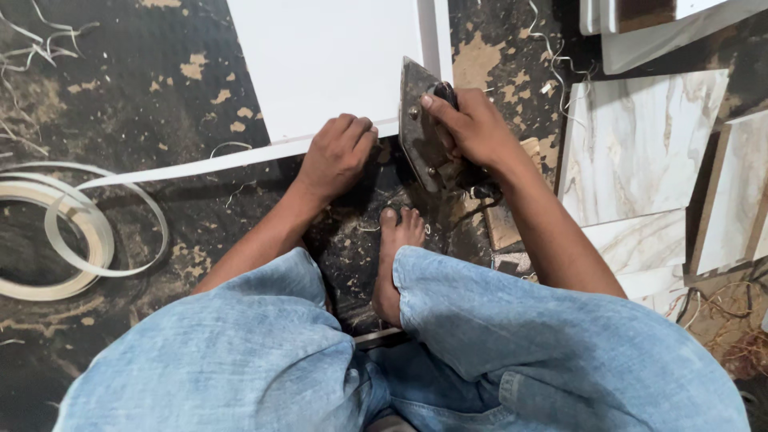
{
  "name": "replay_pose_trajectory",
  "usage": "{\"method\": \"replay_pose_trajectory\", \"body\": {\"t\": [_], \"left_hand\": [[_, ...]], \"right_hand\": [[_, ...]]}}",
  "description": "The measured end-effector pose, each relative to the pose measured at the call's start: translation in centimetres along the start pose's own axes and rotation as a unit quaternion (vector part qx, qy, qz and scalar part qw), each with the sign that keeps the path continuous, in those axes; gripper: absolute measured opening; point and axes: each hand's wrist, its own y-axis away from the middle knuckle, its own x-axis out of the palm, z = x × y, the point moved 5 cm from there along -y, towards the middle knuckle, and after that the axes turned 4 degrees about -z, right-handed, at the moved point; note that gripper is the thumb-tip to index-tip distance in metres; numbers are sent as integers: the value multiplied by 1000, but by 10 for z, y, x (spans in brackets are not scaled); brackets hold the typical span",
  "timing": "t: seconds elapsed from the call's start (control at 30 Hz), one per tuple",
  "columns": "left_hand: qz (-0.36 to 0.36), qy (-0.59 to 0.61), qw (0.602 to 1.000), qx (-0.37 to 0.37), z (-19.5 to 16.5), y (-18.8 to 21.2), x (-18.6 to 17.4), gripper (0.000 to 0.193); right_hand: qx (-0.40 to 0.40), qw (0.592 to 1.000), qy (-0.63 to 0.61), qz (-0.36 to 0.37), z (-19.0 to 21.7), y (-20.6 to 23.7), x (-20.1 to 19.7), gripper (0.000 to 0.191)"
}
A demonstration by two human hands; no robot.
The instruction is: The person applies white edge banding to the edges of rectangular wooden panels. They place the strip along the edge and use a hot iron to press and adhere it, then sand the edges with a sanding block to smooth the surface.
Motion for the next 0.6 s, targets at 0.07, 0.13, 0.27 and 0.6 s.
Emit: {"method": "replay_pose_trajectory", "body": {"t": [0.07, 0.13, 0.27, 0.6], "left_hand": [[-3, -15, 1000, 3, 1, 3, -6, 16], [2, -14, 1000, -1, 3, 5, -10, 19], [23, -11, 1000, -1, 9, 9, -18, 24], [40, 24, 997, -62, 24, 14, -19, 12]], "right_hand": [[11, 999, -37, 29, 6, 1, 6, 53], [-4, 995, -77, 61, 15, 3, 15, 51], [2, 994, -93, 61, 26, 3, 30, 50], [5, 989, -137, 59, 38, 3, 45, 44]]}}
